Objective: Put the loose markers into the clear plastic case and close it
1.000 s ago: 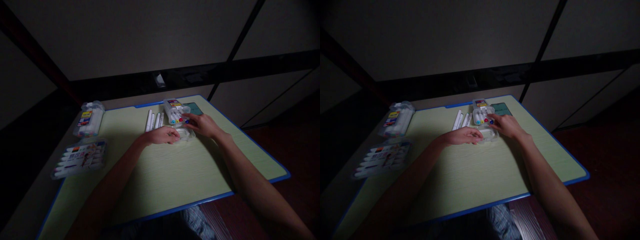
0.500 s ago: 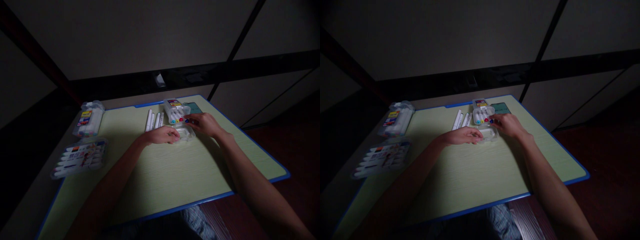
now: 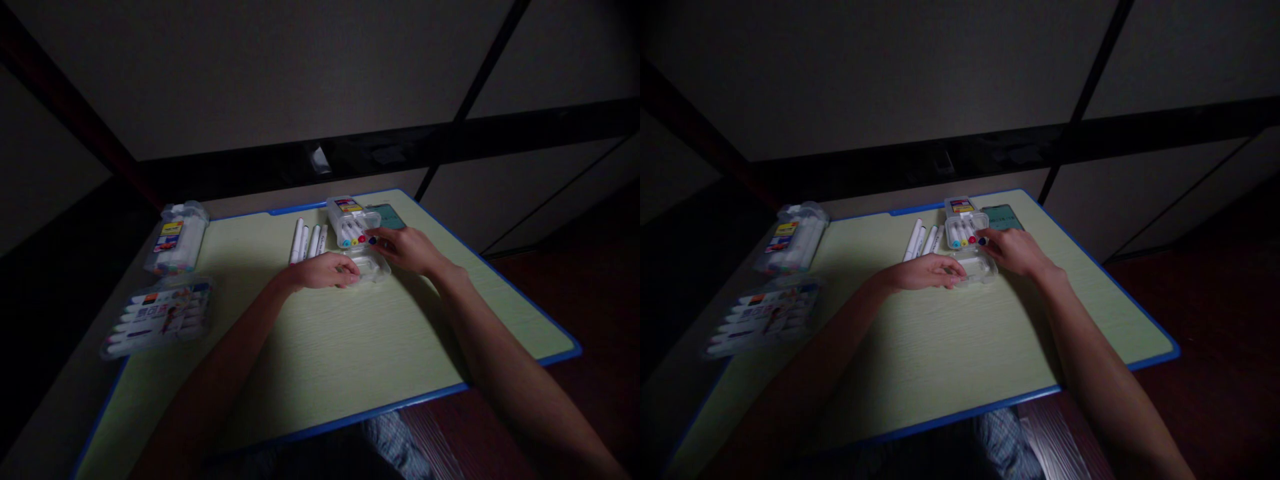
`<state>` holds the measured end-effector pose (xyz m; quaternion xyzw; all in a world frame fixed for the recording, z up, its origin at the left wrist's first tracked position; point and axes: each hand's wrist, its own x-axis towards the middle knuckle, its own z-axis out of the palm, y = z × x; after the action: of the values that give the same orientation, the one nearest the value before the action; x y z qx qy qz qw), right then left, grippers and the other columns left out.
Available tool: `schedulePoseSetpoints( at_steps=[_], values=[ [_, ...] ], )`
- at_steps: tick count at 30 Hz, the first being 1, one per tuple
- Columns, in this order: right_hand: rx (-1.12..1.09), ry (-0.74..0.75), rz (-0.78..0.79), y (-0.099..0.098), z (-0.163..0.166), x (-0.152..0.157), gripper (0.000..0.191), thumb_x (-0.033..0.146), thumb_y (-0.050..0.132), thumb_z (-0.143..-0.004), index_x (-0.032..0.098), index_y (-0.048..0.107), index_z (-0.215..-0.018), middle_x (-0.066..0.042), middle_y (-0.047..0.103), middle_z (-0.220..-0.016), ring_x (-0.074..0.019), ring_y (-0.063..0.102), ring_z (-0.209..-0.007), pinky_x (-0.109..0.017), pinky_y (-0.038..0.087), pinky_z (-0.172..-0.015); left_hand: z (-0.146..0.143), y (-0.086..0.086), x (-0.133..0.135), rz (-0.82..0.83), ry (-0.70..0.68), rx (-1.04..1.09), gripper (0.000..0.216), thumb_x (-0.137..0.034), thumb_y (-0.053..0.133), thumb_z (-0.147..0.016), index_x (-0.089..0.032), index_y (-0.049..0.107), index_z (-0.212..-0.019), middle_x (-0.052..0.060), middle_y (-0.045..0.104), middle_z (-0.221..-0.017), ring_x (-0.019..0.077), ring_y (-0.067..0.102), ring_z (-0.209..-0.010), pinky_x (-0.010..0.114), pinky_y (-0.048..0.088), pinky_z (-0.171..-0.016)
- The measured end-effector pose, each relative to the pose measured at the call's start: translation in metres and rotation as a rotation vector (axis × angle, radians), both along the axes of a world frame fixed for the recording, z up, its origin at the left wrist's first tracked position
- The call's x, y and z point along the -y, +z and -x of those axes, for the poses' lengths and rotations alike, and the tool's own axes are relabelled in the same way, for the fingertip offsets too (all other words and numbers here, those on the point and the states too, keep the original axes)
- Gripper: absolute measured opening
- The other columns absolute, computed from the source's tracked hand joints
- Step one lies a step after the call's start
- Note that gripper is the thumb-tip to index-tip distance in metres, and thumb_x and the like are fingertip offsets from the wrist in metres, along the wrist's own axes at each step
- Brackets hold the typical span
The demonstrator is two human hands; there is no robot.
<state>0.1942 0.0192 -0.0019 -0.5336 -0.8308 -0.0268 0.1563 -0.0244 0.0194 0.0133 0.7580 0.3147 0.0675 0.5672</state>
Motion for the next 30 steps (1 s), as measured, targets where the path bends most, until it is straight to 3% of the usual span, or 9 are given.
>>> schedulePoseSetpoints(
  at_steps=[25, 30],
  values=[
    [0.039, 0.016, 0.004, 0.0005, -0.0013, 0.0004, 0.041, 0.035, 0.042, -0.082, 0.021, 0.05, -0.12, -0.002, 0.066, -0.07, -0.0131, 0.055, -0.056, -0.023, 0.03, -0.052, -0.0004, -0.0013, -0.0008, -0.019, -0.028, 0.004, 0.023, -0.023, 0.053, -0.076, -0.008, 0.055, -0.093, 0.006, 0.057, -0.088, 0.0087, 0.052, -0.071, 0.024, 0.042, -0.068],
    [0.036, -0.014, -0.05, 0.001, -0.0042, 0.0009, 0.036, 0.036, 0.044, -0.081, 0.021, 0.058, -0.11, -0.002, 0.065, -0.064, -0.0132, 0.054, -0.053, -0.023, 0.029, -0.051, -0.0005, -0.002, -0.001, -0.016, -0.024, 0.004, 0.023, -0.024, 0.053, -0.076, -0.009, 0.055, -0.093, 0.005, 0.058, -0.087, 0.0086, 0.052, -0.071, 0.024, 0.042, -0.068]
  ],
)
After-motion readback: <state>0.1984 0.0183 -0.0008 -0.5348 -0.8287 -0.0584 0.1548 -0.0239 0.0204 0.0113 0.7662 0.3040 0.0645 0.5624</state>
